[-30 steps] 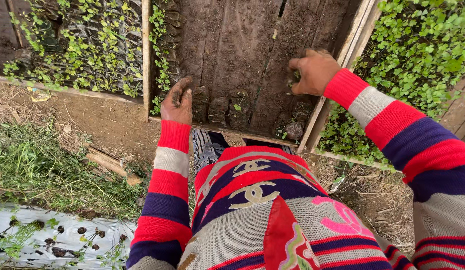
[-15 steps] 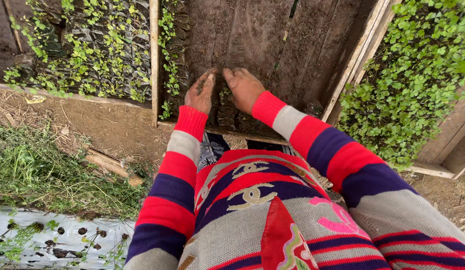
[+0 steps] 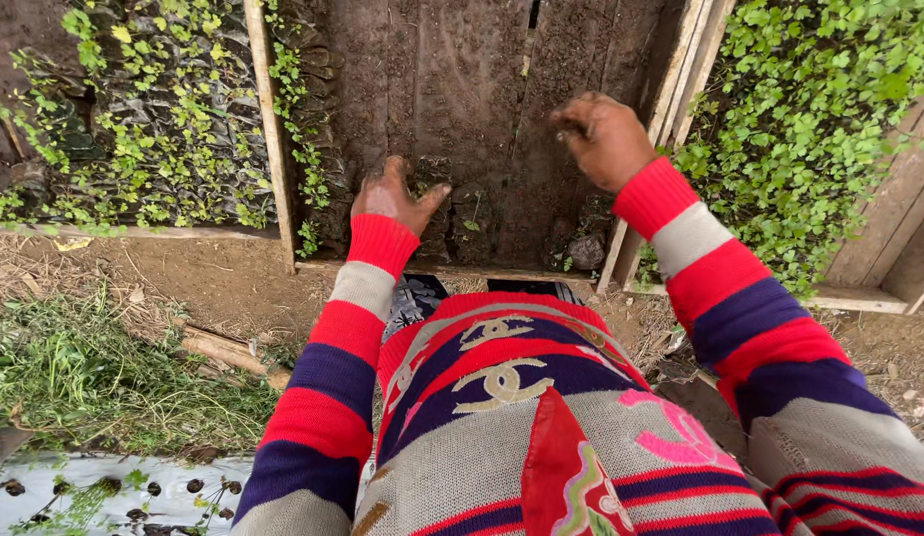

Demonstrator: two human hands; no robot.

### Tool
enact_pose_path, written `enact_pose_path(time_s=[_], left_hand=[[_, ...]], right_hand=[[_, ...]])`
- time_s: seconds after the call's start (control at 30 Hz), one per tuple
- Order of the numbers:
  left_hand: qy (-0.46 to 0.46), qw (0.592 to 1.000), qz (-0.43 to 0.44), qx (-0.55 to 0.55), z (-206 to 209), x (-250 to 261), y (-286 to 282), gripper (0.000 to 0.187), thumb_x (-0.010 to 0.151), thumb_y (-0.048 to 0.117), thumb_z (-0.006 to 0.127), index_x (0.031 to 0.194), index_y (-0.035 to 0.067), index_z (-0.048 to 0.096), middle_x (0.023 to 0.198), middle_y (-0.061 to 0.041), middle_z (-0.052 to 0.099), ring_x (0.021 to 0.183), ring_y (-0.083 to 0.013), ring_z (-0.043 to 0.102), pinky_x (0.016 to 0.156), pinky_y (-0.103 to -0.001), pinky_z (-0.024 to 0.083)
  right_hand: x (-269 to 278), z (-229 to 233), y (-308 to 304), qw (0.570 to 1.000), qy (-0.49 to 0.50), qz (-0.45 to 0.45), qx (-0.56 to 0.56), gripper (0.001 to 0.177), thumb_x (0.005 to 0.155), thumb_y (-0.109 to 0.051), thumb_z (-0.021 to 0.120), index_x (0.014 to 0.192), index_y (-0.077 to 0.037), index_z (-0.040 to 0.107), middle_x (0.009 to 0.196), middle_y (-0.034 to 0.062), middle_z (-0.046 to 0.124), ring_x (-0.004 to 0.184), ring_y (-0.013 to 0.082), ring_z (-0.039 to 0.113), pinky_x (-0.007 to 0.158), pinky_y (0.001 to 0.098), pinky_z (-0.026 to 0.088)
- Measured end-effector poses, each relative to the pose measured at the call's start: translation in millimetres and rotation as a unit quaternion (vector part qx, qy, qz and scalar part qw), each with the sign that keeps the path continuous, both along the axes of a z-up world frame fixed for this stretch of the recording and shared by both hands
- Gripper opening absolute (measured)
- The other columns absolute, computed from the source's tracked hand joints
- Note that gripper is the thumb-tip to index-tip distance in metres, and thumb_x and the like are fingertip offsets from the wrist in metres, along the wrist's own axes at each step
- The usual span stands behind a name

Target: The person pulls small seedlings from a wooden tray and places them into rows of soil in another wooden tray by hand.

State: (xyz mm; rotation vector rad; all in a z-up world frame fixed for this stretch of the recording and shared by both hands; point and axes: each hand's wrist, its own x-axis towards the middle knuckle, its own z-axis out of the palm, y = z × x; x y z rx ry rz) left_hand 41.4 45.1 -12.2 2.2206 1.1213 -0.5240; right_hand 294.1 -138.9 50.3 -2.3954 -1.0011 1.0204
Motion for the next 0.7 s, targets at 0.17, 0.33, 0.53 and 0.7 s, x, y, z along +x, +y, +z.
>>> enact_pose_path(time_s=[0.17, 0.33, 0.53, 0.7], left_hand=[[0.022, 0.998, 0.042, -0.037, -16, -4, 2, 0.019, 0.095, 0.032, 0.062, 0.108, 0.018, 0.059, 0.091, -0.019, 0.073, 0.084, -0.0408, 0.07, 0.073, -0.052, 0.056], [-0.107, 0.991, 0.082, 0.022, -46, -30, -1, 0.01, 0.084, 0.019, 0.076, 0.09, 0.021, 0.069, 0.084, -0.004, 0.077, 0.076, -0.0288, 0.072, 0.071, -0.046, 0.055], [-0.138, 0.983, 0.117, 0.016, -54, -30, -4, 0.017, 0.083, 0.024, 0.075, 0.099, 0.02, 0.07, 0.086, -0.008, 0.073, 0.089, -0.0344, 0.071, 0.077, -0.05, 0.057], [-0.184, 0.971, 0.15, 0.038, -48, -37, -6, 0.017, 0.081, 0.02, 0.075, 0.097, 0.019, 0.072, 0.083, -0.01, 0.074, 0.084, -0.0365, 0.072, 0.075, -0.05, 0.056]], right_hand=[[35, -26, -69, 0.994, -0.064, 0.033, 0.084, 0.022, 0.091, 0.0, 0.068, 0.112, -0.006, 0.074, 0.108, 0.012, 0.069, 0.101, 0.0279, 0.065, 0.096, 0.039, 0.05], [19, -4, -72, 0.996, -0.048, 0.006, 0.069, 0.021, 0.095, -0.003, 0.067, 0.115, -0.007, 0.074, 0.115, 0.0128, 0.068, 0.104, 0.0281, 0.065, 0.099, 0.0421, 0.05], [-49, 9, -18, 0.993, 0.013, 0.029, 0.118, 0.013, 0.094, -0.003, 0.068, 0.104, -0.005, 0.075, 0.103, 0.0136, 0.07, 0.107, 0.0317, 0.065, 0.102, 0.0436, 0.049], [-115, -55, 35, 0.987, -0.044, 0.041, 0.148, 0.015, 0.088, -0.022, 0.072, 0.093, -0.008, 0.077, 0.102, 0.0175, 0.064, 0.11, 0.0413, 0.058, 0.094, 0.0535, 0.049]])
